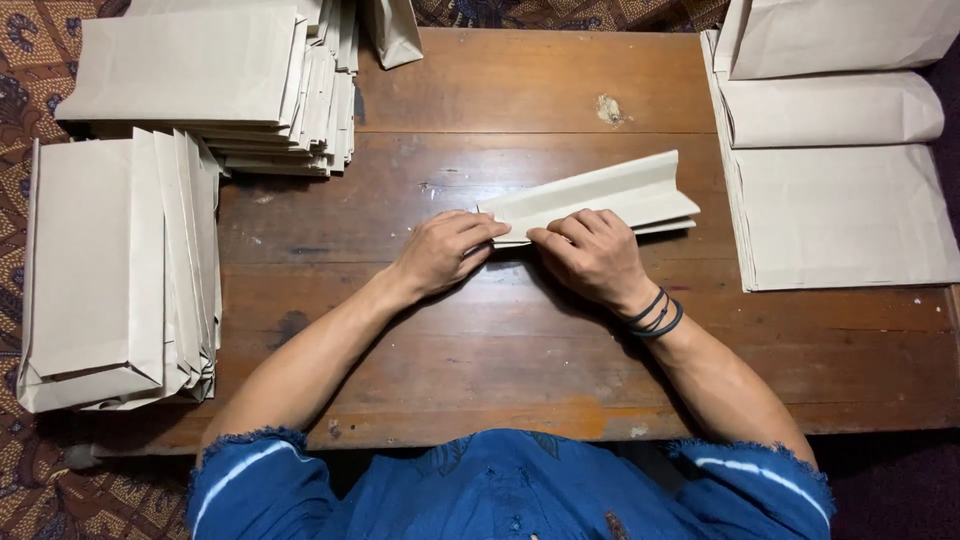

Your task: The person folds a flat sheet of paper into a small packet by hand, creasing edges and tucking flaps to form a sealed pouch. The finished packet is placed on a stack of similar packets, and the person picks up another sheet to repeat the process.

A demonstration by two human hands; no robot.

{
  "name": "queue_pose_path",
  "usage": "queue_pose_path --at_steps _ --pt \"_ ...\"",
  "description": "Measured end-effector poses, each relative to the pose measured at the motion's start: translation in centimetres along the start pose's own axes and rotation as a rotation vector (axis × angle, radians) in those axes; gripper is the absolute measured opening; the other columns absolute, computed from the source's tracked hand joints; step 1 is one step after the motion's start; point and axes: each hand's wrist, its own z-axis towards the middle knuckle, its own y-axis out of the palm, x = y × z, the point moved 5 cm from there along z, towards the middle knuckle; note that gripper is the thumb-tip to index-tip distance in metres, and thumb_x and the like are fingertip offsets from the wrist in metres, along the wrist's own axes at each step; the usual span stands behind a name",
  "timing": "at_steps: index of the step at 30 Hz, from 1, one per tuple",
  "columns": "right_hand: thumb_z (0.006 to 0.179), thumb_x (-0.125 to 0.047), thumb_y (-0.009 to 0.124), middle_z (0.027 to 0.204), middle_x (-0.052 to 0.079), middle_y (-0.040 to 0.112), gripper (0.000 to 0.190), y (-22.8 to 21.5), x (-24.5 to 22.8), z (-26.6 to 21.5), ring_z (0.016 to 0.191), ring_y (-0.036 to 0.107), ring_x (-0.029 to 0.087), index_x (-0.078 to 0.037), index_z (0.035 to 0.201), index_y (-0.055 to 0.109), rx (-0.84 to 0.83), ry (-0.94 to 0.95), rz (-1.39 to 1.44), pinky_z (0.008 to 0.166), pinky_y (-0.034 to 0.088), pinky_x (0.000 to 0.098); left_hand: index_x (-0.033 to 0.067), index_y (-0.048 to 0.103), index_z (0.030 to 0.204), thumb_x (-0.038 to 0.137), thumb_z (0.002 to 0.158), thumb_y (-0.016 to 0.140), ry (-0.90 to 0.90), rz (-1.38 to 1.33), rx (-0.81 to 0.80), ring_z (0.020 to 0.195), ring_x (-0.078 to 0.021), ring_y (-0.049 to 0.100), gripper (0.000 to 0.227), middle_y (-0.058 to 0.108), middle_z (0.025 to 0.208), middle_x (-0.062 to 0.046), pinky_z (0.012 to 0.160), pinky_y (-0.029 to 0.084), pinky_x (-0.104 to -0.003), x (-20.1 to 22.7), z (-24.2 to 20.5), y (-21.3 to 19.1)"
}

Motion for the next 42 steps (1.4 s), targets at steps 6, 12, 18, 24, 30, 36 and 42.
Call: queue_pose_path --at_steps 6,12,18,24,30,36,42 --pt "0.099 -0.025 0.066 0.089 -0.001 0.062 0.012 -1.1 -0.8 1.7 0.077 0.063 0.017 -0.020 0.104 0.075 0.006 0.034 -0.018 0.069 0.050 0.0290 0.0179 0.073 0.123 0.007 0.094 0.068 -0.120 -0.091 0.011 0.105 -0.0251 0.074 0.032 0.076 0.108 -0.004 0.096 0.057 -0.041 -1.5 -0.7 0.4" --pt "0.099 -0.024 0.068 0.078 0.001 0.063 0.008 -2.6 1.0 3.5 0.070 0.067 0.022 -0.017 0.097 0.072 -0.175 0.103 0.013 0.058 0.051 0.0326 0.0172 0.074 0.122 0.008 0.096 0.067 -0.228 -0.288 0.040 0.104 -0.0266 0.074 0.028 0.076 0.109 -0.004 0.091 0.059 -0.040 0.1 1.6 -1.8" --pt "0.102 -0.024 0.066 0.085 0.009 0.065 0.010 -5.6 4.7 5.6 0.087 0.070 0.035 -0.014 0.102 0.063 -0.457 0.262 0.257 0.066 0.055 0.0472 0.0151 0.056 0.150 0.012 0.103 0.066 -0.287 -0.672 0.074 0.120 -0.0241 0.066 0.048 0.066 0.137 -0.017 0.097 0.059 -0.040 0.9 3.5 -1.7" --pt "0.107 -0.016 0.065 0.090 0.009 0.067 0.005 -7.1 6.6 5.7 0.087 0.070 0.037 -0.012 0.108 0.069 -0.409 0.285 0.366 0.069 0.056 0.0468 0.0132 0.065 0.139 -0.003 0.101 0.066 -0.047 -0.598 0.182 0.108 -0.0310 0.074 0.040 0.068 0.128 -0.014 0.090 0.063 -0.042 4.0 7.1 -6.3" --pt "0.105 -0.015 0.069 0.087 0.009 0.069 0.006 -8.4 7.5 7.1 0.087 0.071 0.035 -0.011 0.107 0.073 -0.405 0.222 0.468 0.073 0.058 0.0436 0.0181 0.075 0.127 0.013 0.104 0.067 0.294 -0.170 0.254 0.103 -0.0249 0.076 0.025 0.072 0.121 -0.004 0.089 0.060 -0.039 7.3 9.8 -9.7" --pt "0.100 -0.013 0.070 0.083 0.013 0.071 0.005 -8.6 7.0 7.9 0.084 0.072 0.038 -0.008 0.099 0.071 -0.452 0.238 0.558 0.069 0.057 0.0473 0.0181 0.074 0.122 0.016 0.097 0.076 0.315 -0.026 0.192 0.099 -0.0264 0.073 0.025 0.074 0.117 -0.002 0.082 0.055 -0.039 6.6 9.2 -8.4" --pt "0.100 -0.017 0.070 0.082 0.012 0.071 0.009 -8.4 7.3 7.4 0.081 0.072 0.038 -0.009 0.096 0.070 -0.540 0.269 0.555 0.068 0.057 0.0499 0.0221 0.073 0.122 0.013 0.091 0.082 0.317 0.095 0.149 0.104 -0.0193 0.071 0.034 0.073 0.117 0.004 0.089 0.054 -0.034 7.0 9.0 -7.8"
